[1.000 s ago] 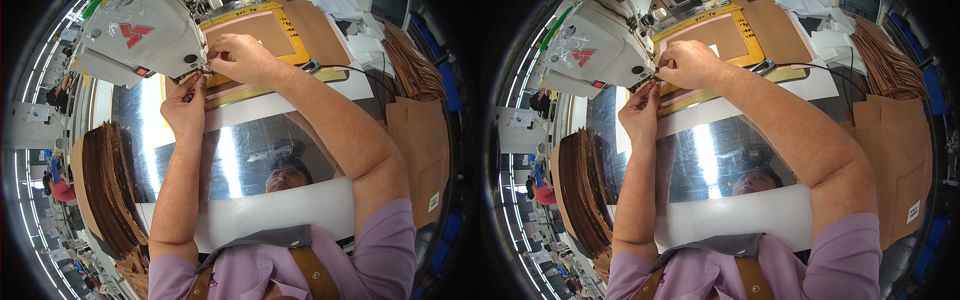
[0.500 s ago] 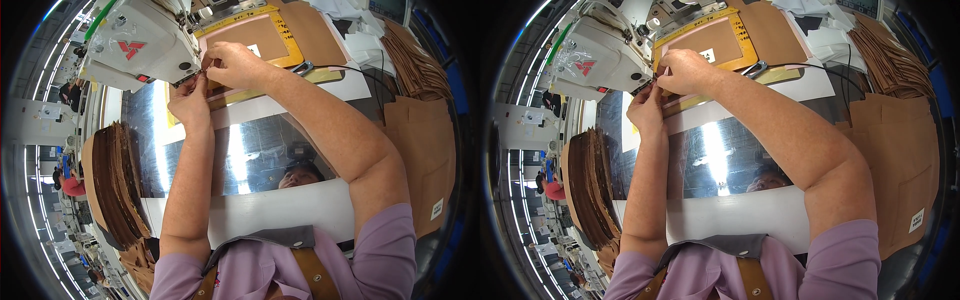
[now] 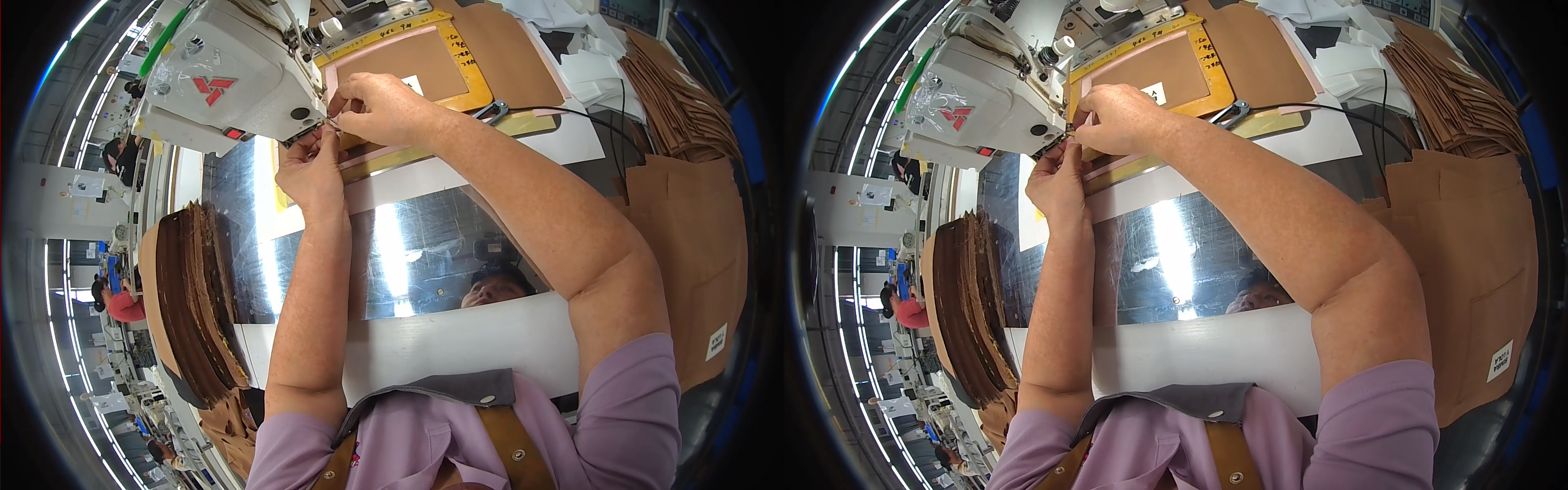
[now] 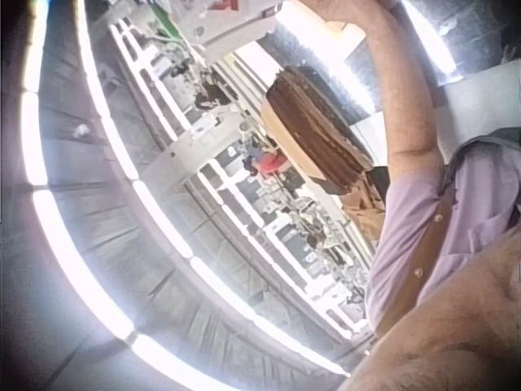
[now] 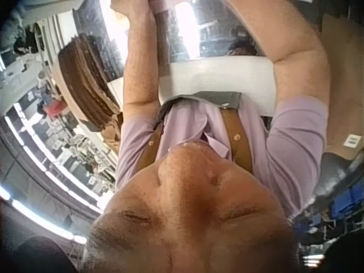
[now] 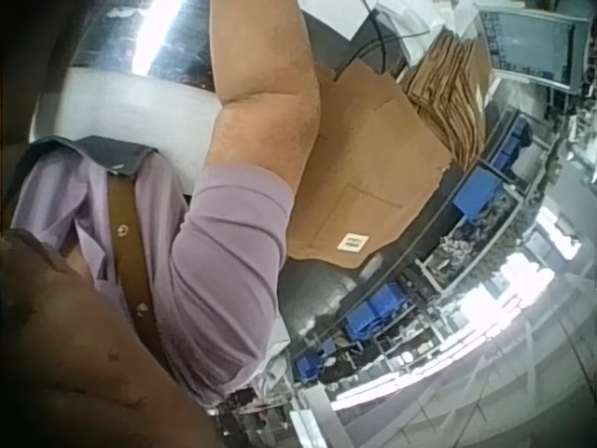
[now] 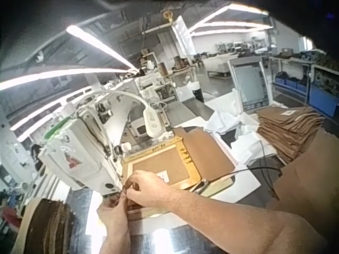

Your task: Operating an industrial sewing machine to stitch a leather component for a bag.

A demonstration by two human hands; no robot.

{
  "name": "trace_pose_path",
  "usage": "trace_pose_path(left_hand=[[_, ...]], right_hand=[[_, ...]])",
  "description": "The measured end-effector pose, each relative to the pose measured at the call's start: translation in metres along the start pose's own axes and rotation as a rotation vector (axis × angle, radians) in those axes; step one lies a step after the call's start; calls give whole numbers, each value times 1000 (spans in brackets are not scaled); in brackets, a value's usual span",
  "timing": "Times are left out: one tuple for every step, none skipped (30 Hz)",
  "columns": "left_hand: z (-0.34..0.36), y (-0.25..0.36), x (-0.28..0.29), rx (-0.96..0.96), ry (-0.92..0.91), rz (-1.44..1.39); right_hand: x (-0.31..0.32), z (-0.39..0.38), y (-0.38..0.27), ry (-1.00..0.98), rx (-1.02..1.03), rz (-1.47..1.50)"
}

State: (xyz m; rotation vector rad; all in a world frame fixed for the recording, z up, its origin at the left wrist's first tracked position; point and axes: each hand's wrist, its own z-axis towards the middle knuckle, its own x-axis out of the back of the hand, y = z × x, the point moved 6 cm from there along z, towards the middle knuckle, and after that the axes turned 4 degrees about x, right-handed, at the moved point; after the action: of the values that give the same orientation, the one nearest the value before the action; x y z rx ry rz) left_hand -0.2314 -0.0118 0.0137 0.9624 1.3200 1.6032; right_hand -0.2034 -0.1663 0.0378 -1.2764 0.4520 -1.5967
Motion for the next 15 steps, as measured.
trace_pose_path(left_hand=[[0,-1,0,6,-13,-20],[-1,-3,0,6,-15,-21],[-1,-3,0,2,-16,-28],[-1,-4,1,-3,-17,-35],[0,-5,2,-4,-16,-34],[1,-4,2,-4,-14,-43],[1,-4,2,-4,-11,-52],[1,-4,2,-6,-11,-51],[-2,-1,2,17,-4,-49],[-4,-1,1,41,4,-46],[-4,-2,0,41,3,-45],[-4,-1,-3,17,-2,-61],[-3,-1,-4,-6,-8,-78],[-2,-1,-4,-5,-8,-79],[0,-2,-3,12,-8,-70]], right_hand=[[1,0,0,2,3,10],[2,-1,1,3,2,9],[1,0,0,-2,8,7],[1,0,-1,-7,15,5],[1,0,-1,-7,16,7],[1,1,0,-15,-4,13],[1,1,1,-23,-24,18],[2,1,1,-23,-23,19],[1,0,2,-32,-41,43],[0,0,3,-42,-59,67],[0,0,4,-41,-60,68],[0,0,2,-48,-58,63],[1,0,1,-54,-56,58],[1,-1,1,-54,-57,57],[1,-1,1,-50,-60,58]])
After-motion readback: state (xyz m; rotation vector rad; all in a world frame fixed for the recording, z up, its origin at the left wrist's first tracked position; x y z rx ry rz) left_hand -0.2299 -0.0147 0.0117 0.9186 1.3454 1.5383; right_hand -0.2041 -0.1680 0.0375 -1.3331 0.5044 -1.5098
